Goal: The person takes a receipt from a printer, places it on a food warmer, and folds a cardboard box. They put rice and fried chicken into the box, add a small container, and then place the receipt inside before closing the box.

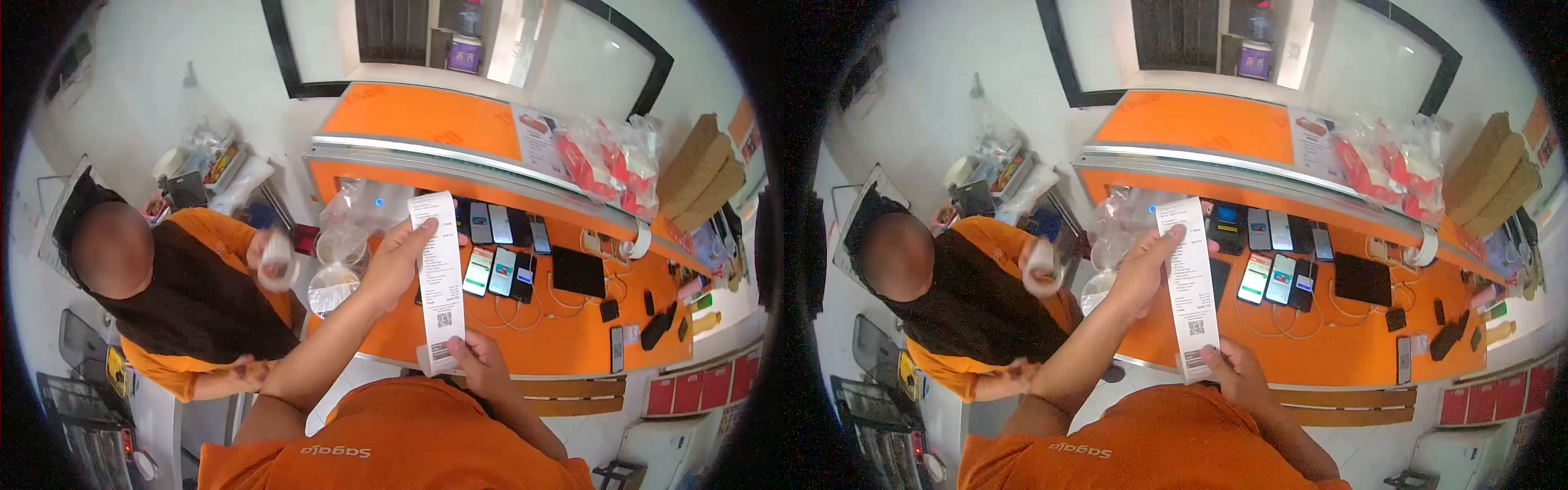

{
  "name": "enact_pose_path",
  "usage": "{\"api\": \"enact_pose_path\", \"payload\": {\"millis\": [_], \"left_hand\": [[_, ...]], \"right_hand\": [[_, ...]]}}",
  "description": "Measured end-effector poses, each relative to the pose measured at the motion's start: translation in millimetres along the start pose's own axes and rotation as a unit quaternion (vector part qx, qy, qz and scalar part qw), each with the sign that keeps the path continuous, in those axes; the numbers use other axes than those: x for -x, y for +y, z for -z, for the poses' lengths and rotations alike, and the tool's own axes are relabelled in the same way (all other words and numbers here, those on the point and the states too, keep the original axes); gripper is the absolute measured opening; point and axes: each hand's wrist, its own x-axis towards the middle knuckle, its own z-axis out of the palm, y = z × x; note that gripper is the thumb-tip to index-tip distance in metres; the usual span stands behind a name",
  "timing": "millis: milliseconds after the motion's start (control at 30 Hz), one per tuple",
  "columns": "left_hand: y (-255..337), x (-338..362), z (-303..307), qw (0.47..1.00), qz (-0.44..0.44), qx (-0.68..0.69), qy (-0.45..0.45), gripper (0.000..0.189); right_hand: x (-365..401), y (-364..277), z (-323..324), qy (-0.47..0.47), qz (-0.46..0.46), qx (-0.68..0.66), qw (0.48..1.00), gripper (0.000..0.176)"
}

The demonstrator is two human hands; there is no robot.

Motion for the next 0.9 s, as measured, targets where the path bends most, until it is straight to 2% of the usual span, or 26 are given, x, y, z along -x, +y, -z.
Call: {"api": "enact_pose_path", "payload": {"millis": [67,133,200,233,267,300,333,367,400,433,500,533,600,667,700,733,767,800,833,867,900], "left_hand": [[1,6,2,1.000,-0.008,0.003,0.002,0.038],[-5,14,2,1.000,-0.010,0.009,-0.002,0.040],[-29,31,5,0.990,0.022,0.140,-0.020,0.041],[-45,40,5,0.990,0.030,0.139,-0.023,0.041],[-64,51,4,1.000,0.001,-0.010,-0.004,0.036],[-80,59,3,0.987,-0.029,-0.158,0.012,0.032],[-95,63,2,0.987,-0.022,-0.158,0.009,0.032],[-107,66,0,0.990,-0.006,-0.125,0.062,0.022],[-114,64,1,0.989,0.009,-0.091,0.116,0.013],[-119,61,4,0.989,0.010,-0.093,0.114,0.013],[-124,52,8,0.965,0.085,-0.043,0.243,0.011],[-121,44,17,0.961,0.090,-0.009,0.262,0.010],[-113,44,21,0.969,0.108,0.023,0.222,0.017],[-117,50,23,0.980,0.143,0.067,0.123,0.037],[-122,54,24,0.980,0.141,0.066,0.121,0.037],[-126,57,23,0.982,0.172,-0.004,0.084,0.041],[-131,61,22,0.976,0.199,-0.074,0.047,0.044],[-135,65,15,0.984,0.131,-0.107,0.053,0.050],[-142,69,14,0.984,0.127,-0.111,0.054,0.050],[-149,71,15,0.984,0.106,-0.140,0.012,0.049],[-153,73,16,0.982,0.086,-0.168,-0.029,0.048]], "right_hand": [[-2,1,-2,0.021,-0.012,-0.009,1.000,0.029],[-7,-1,1,0.053,0.053,0.060,0.995,0.030],[-12,-4,3,0.071,0.057,0.084,0.992,0.030],[-15,-3,4,0.088,0.060,0.108,0.988,0.030],[-17,-1,7,0.094,0.056,0.104,0.989,0.030],[-20,3,11,0.091,0.077,0.165,0.979,0.028],[-21,9,13,0.085,0.098,0.225,0.966,0.026],[-22,15,13,0.089,0.094,0.222,0.966,0.026],[-25,20,14,0.097,0.138,0.313,0.935,0.023],[-26,24,13,0.104,0.180,0.400,0.893,0.021],[-19,32,9,0.075,0.211,0.418,0.880,0.021],[-16,36,8,0.043,0.243,0.436,0.866,0.022],[-20,41,11,0.087,0.226,0.451,0.859,0.020],[-31,54,21,0.128,0.207,0.464,0.852,0.018],[-42,66,32,0.146,0.178,0.386,0.893,0.021],[-51,64,38,0.161,0.149,0.306,0.927,0.025],[-56,57,39,0.158,0.153,0.307,0.926,0.025],[-60,36,34,0.122,-0.002,0.070,0.990,0.029],[-64,25,31,0.073,-0.158,-0.172,0.969,0.035],[-88,75,55,0.003,-0.109,-0.078,0.991,0.042],[-94,69,54,0.000,-0.107,-0.078,0.991,0.042]]}}
